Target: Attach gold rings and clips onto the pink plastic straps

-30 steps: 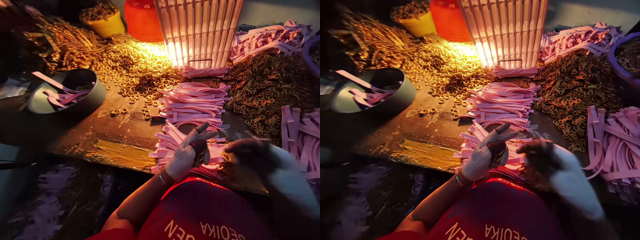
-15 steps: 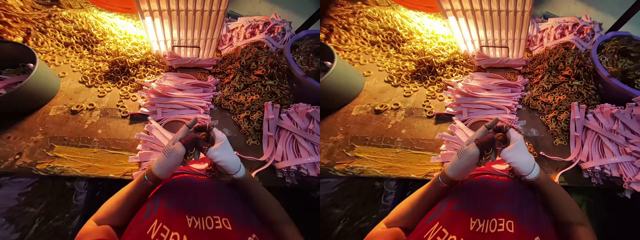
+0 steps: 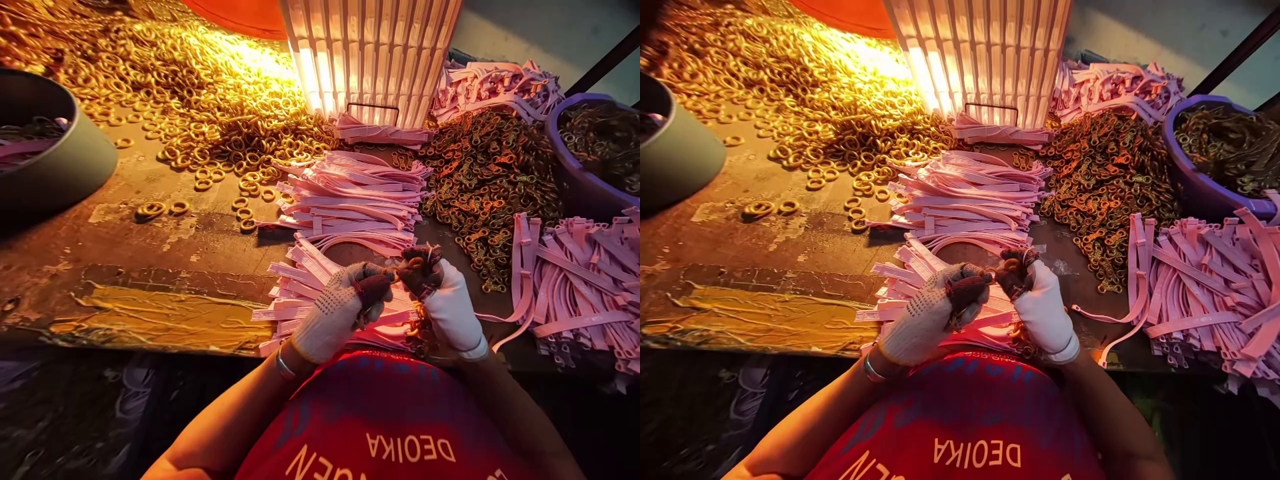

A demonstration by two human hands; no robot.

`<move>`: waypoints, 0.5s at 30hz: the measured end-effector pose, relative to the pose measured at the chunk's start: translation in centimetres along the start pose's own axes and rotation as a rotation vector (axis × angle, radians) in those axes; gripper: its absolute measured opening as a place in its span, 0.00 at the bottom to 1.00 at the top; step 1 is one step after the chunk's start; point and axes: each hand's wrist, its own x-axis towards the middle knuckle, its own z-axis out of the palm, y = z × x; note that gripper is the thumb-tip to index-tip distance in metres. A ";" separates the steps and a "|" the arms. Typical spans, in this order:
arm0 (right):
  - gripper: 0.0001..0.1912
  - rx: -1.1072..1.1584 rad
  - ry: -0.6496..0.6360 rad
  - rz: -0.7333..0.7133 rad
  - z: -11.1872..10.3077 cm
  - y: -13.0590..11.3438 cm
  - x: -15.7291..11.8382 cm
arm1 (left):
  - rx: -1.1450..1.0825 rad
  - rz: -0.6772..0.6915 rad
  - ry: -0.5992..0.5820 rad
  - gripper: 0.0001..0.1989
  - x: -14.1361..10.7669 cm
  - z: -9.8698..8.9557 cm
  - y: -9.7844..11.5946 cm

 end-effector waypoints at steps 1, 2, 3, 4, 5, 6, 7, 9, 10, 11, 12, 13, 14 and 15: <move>0.16 -0.092 -0.013 -0.053 -0.5 0.0 0.0 | -0.001 -0.010 -0.003 0.16 -0.1 -0.1 0.2; 0.15 -0.183 -0.031 -0.108 -1.0 0.1 0.0 | 0.003 -0.027 -0.016 0.17 -0.2 -0.1 0.4; 0.15 -0.262 -0.058 -0.163 -1.4 0.1 0.0 | 0.013 -0.047 -0.038 0.18 -0.3 -0.2 0.5; 0.17 -0.326 -0.102 -0.213 -1.8 0.1 0.0 | 0.027 -0.063 -0.063 0.19 -0.3 -0.2 0.7; 0.18 -0.370 -0.166 -0.259 -2.0 0.1 0.1 | 0.046 -0.072 -0.086 0.20 -0.4 -0.1 0.8; 0.19 -0.397 -0.244 -0.304 -2.1 0.1 0.1 | 0.070 -0.070 -0.106 0.20 -0.4 -0.1 0.8; 0.19 -0.415 -0.319 -0.352 -2.0 0.2 0.0 | 0.103 -0.063 -0.129 0.21 -0.3 0.0 0.8; 0.18 -0.470 -0.417 -0.431 -1.9 0.4 -0.1 | 0.187 -0.046 -0.161 0.23 -0.3 0.2 0.6; 0.17 -0.521 -0.426 -0.454 -1.8 0.5 -0.3 | 0.223 -0.040 -0.169 0.23 -0.3 0.2 0.5; 0.16 -0.590 -0.412 -0.462 -1.9 0.6 -0.4 | 0.256 -0.035 -0.167 0.23 -0.3 0.3 0.5; 0.14 -0.675 -0.386 -0.453 -2.0 0.7 -0.6 | 0.285 -0.026 -0.154 0.22 -0.3 0.3 0.5; 0.13 -0.768 -0.360 -0.433 -2.1 0.7 -0.8 | 0.319 -0.009 -0.131 0.21 -0.4 0.3 0.5; 0.10 -0.859 -0.345 -0.412 -2.4 0.8 -0.9 | 0.359 0.022 -0.104 0.20 -0.4 0.3 0.5; 0.08 -0.942 -0.337 -0.395 -2.6 0.8 -1.0 | 0.407 0.068 -0.078 0.19 -0.5 0.3 0.6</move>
